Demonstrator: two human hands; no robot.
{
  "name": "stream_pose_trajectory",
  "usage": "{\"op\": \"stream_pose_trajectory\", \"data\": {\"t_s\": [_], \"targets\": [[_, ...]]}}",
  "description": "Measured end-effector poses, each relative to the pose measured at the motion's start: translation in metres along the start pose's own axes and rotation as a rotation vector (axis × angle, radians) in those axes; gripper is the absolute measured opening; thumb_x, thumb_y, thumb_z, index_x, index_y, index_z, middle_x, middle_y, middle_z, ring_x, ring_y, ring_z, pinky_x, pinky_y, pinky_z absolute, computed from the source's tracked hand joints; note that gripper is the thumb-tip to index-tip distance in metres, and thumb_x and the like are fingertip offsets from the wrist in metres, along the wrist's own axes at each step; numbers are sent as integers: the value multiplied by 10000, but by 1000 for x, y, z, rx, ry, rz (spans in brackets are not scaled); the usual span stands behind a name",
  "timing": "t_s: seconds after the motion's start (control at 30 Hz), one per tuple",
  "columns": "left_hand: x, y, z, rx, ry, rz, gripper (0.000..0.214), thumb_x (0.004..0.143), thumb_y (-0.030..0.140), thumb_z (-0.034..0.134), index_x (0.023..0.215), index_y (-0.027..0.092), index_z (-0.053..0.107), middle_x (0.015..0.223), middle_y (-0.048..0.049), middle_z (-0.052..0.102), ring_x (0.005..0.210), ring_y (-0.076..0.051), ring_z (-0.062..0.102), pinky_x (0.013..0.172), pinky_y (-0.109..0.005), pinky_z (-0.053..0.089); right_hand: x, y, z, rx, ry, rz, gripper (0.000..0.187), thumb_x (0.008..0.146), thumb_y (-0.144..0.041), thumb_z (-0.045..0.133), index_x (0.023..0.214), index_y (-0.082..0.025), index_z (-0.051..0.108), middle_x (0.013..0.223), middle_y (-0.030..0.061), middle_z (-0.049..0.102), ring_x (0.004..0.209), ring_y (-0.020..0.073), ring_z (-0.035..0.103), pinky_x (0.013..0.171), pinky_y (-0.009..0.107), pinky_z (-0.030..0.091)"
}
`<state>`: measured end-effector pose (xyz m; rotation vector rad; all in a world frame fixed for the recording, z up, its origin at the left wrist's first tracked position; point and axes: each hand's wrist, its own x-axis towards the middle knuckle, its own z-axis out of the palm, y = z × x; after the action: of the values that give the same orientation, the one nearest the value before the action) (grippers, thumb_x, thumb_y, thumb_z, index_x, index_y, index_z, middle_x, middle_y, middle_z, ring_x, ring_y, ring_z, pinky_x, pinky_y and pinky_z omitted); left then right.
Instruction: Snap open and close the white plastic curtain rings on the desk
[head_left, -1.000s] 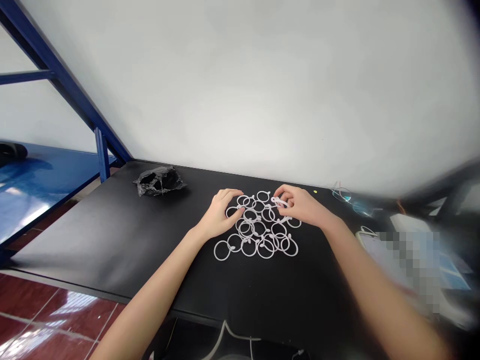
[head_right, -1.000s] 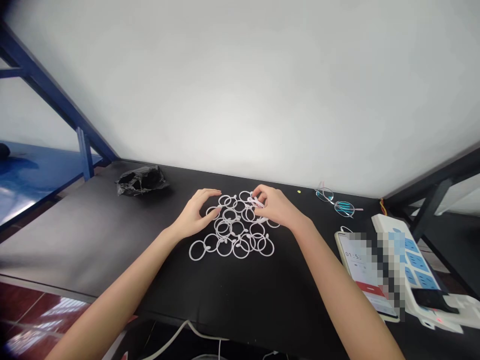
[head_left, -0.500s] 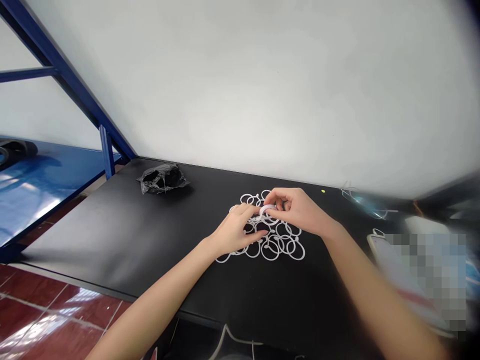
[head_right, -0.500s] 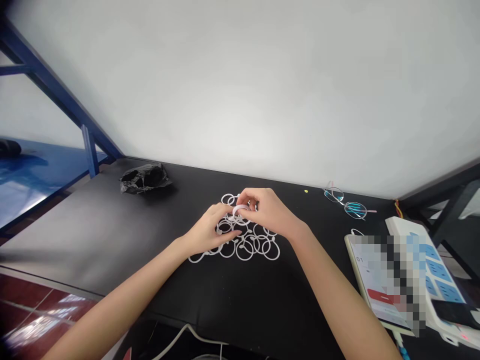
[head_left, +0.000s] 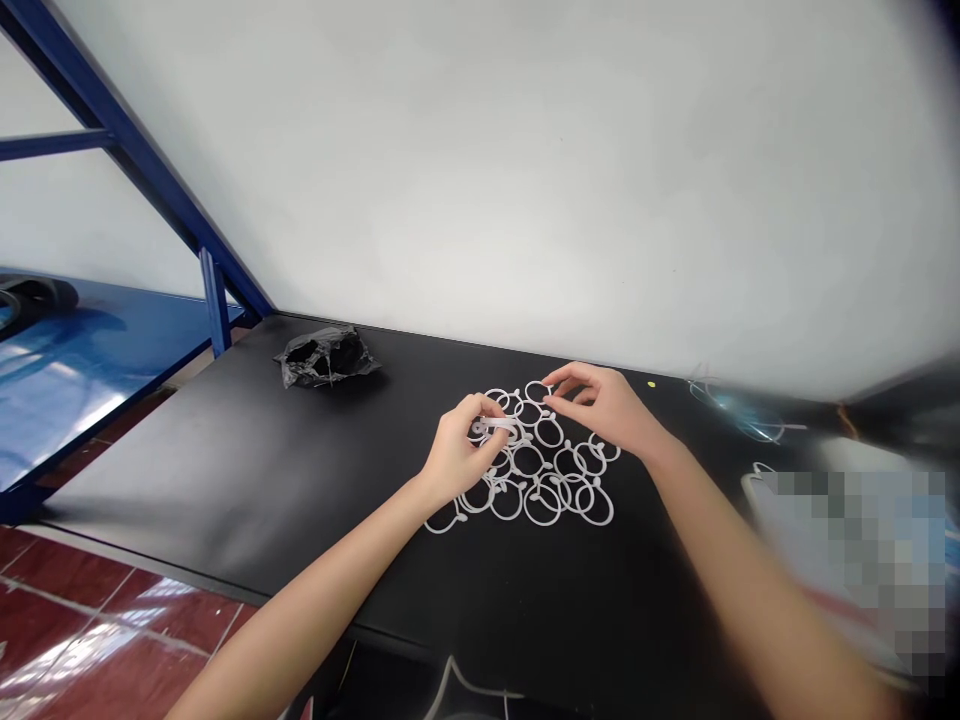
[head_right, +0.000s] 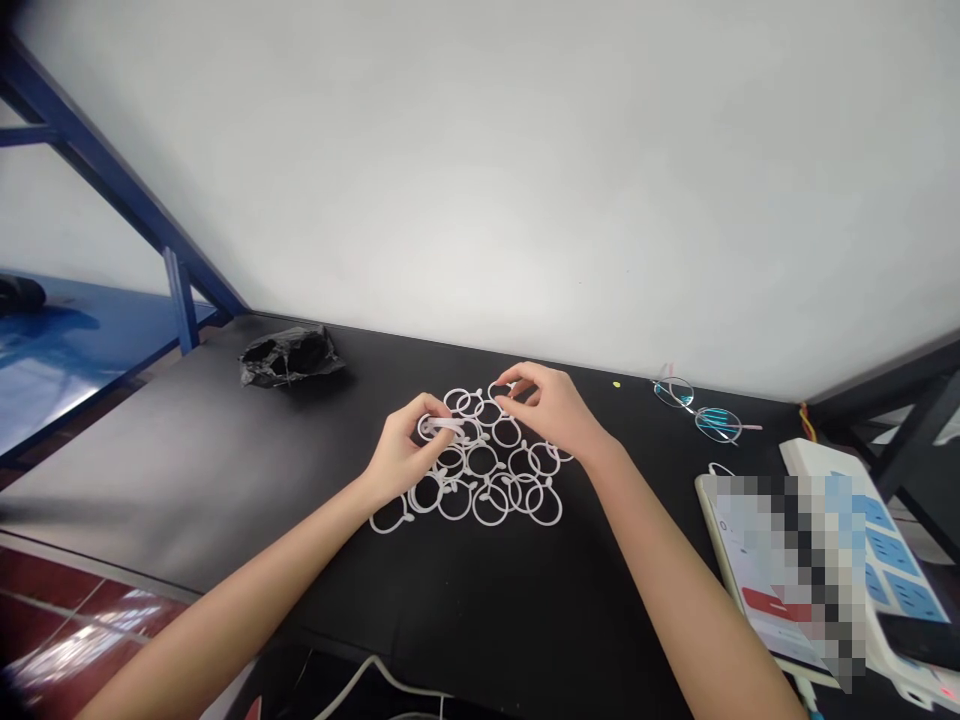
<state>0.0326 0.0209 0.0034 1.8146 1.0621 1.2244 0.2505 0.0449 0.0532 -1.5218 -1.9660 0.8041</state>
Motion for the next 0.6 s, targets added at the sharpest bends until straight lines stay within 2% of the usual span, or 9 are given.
{"op": "stream_pose_trajectory", "data": {"t_s": [0.07,0.13,0.2,0.3,0.43,0.6], "targets": [[2,-1,-3,-13,14,34,121,850,187,578,761,192,496,760,8,570,680,-119,527,674,-258,453,6,16,4,-118,38,-64,214,820,-273,626,1014,-195,673,1041,76,691,932,216,645,815,360,519],[4,-2,-5,-1,19,73,240,868,202,578,681,192,427,738,10,542,695,-120,518,696,-265,450,9,29,10,-149,6,-82,233,779,-230,653,1009,-199,679,1057,70,695,1001,238,622,863,379,503],[5,-3,-7,46,16,93,336,878,232,585,627,190,366,695,15,499,676,-119,490,680,-266,427,11,38,17,-161,-23,-82,236,771,-213,647,1004,-190,676,1009,70,700,950,229,628,830,368,505],[6,-3,-9,87,5,44,351,886,284,594,633,192,368,629,37,448,599,-104,440,616,-253,389,12,43,24,-174,-30,-76,194,786,-193,600,966,-165,667,933,71,685,826,193,621,757,331,501],[6,2,-11,82,3,34,213,892,298,597,747,197,479,669,28,547,643,-119,524,660,-268,427,13,43,23,-178,-39,-43,160,764,-187,601,908,-163,665,850,46,668,700,153,579,707,303,478],[6,4,-12,111,36,72,108,887,271,600,825,200,548,781,-8,625,746,-149,592,732,-299,456,11,36,9,-151,-46,55,156,757,-230,614,892,-172,666,824,38,674,634,136,551,634,283,457]]}}
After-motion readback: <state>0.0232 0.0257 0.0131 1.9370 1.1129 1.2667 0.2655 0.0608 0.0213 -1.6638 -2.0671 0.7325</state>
